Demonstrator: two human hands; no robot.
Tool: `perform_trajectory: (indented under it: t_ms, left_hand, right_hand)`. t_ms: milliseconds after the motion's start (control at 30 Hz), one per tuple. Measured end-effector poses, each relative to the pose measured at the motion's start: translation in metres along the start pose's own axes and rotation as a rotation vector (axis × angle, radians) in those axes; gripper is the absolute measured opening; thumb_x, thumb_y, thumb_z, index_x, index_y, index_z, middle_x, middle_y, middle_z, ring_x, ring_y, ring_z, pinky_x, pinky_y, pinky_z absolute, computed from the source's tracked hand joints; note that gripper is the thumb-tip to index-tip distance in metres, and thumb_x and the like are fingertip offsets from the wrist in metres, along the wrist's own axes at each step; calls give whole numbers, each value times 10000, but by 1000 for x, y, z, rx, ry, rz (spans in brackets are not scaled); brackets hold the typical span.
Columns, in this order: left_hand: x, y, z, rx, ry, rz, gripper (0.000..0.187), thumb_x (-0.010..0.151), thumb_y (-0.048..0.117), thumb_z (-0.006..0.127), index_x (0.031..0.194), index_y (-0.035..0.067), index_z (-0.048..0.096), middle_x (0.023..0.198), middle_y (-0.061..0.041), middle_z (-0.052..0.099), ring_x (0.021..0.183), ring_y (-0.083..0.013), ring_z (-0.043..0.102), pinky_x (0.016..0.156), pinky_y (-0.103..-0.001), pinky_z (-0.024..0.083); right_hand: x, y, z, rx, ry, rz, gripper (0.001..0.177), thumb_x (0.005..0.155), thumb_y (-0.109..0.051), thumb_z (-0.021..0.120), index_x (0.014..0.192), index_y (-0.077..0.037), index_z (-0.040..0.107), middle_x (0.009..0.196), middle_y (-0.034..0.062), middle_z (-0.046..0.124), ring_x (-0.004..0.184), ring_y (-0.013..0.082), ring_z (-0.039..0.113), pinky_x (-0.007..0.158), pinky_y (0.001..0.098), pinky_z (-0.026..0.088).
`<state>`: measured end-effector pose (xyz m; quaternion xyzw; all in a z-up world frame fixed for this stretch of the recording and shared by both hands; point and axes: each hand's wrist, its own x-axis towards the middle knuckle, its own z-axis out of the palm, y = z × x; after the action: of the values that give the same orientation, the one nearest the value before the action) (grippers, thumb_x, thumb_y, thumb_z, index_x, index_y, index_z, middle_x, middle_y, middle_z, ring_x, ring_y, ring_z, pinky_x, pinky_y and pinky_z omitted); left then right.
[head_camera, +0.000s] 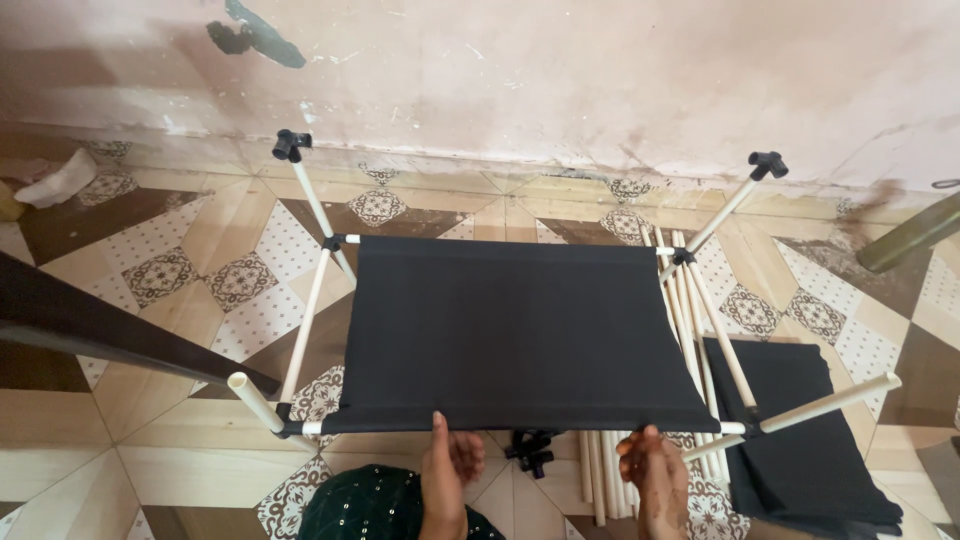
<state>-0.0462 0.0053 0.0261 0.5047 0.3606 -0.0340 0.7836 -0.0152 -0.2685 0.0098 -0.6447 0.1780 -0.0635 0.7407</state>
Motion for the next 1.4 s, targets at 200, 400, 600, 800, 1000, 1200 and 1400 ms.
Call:
perform_trajectory:
  t_ms: [200,400,600,800,1000,1200,1400]
  left_hand:
    - [-47,57,-18,24,-276,-180,708,993,661,288,731,82,600,629,-67,587,582,-170,531,580,-311,390]
    - [-124,175,-43,213,-455,119,753,950,635,204,743,66,651,661,-76,624,639,-205,589,627,-343,451]
    - [-166,295,-58,224,-481,587,648,1054,467,282,781,28,673,666,-107,663,610,-212,619,616,-349,533]
    - [-98,371,-72,342,-311,691,464,1082,357,389,861,60,669,726,-56,661,654,-154,588,648,-287,495]
    - [40,393,-92,567,65,694,207,937,257,667,1003,62,675,917,-40,723,797,-117,651,698,-273,489]
    - [146,381,-96,805,181,930,445,815,249,790,1175,35,638,1010,-79,736,843,-190,727,756,-312,552]
    - [204,372,-88,778,54,952,193,968,136,602,1105,0,617,810,-161,706,731,-253,718,654,-381,546]
  right_hand:
    - [-6,30,5,-103,-334,183,408,991,-381,519,834,-22,637,675,107,637,550,159,507,537,306,399]
    - [-23,18,33,-101,-640,126,388,1005,-367,598,839,-17,610,622,93,584,530,133,496,517,283,395]
    - [-43,-78,93,-87,-750,-9,332,919,-359,671,848,-37,630,667,28,585,576,111,537,531,276,447]
    - [-32,-175,198,-439,-817,-371,336,932,-354,702,760,-71,647,600,-38,559,540,58,495,487,243,396]
    - [17,-218,324,-598,-864,-819,256,898,-266,779,804,-49,681,652,-12,601,552,79,516,503,256,446]
    - [58,-231,446,-532,-743,-1334,399,910,-399,754,1072,-36,712,771,47,677,633,177,642,621,320,541]
    - [50,-245,521,-1098,-677,-1167,647,900,-644,683,1021,-8,676,653,124,648,584,280,650,560,413,523]
